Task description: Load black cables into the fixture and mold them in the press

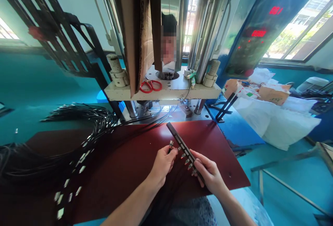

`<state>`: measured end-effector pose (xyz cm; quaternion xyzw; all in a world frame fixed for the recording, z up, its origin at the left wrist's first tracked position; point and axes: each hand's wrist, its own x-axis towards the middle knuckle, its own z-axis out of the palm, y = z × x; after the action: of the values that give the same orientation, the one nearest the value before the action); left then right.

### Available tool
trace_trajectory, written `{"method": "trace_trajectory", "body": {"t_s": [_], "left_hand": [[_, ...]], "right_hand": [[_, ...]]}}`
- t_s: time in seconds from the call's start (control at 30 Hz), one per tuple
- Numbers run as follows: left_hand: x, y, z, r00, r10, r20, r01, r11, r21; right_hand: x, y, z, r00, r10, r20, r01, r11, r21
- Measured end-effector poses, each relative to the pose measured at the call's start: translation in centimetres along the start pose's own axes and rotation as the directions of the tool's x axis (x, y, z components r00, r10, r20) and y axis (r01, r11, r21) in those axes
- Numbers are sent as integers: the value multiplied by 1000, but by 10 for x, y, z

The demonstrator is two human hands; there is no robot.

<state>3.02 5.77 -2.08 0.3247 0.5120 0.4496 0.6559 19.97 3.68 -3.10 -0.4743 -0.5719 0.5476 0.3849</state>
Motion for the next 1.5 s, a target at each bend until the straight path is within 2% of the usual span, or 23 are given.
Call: {"method": "trace_trajectory", "body": {"t_s": [0.17,0.4,0.67,0.87,1.1,1.27,1.37,1.43,1.5], "left_hand": [[0,0,-1,999,21,24,-21,1000,2],[-2,1,-1,998,17,-53,-18,999,-34],[0,-1,-1,998,54,-43,-55,998,-33],[-2,2,-1,1000,25,-6,-25,998,-61],[1,1,-1,999,25,-23,-26,998,-53],[3,-3,-2,996,82,-17,-83,996,-29],[2,-2,-3,992,129,8,-129,991,-32],[1,0,-5,985,167,-32,-168,985,-44],[1,1,-7,979,169,-118,-178,981,-77]], "right_hand": [[1,-1,0,1000,-1,17,1,1000,-11],[0,-1,2,999,-45,11,45,997,-70],[1,4,0,1000,-20,19,21,997,-71],[1,0,1,1000,-6,3,6,998,-57],[2,4,0,1000,-3,7,4,998,-66],[4,-1,1,997,-42,60,53,980,-194],[4,-2,2,998,-34,56,43,983,-178],[3,-2,2,1000,-15,28,18,994,-111],[2,0,0,1000,-5,-1,5,998,-56]]}}
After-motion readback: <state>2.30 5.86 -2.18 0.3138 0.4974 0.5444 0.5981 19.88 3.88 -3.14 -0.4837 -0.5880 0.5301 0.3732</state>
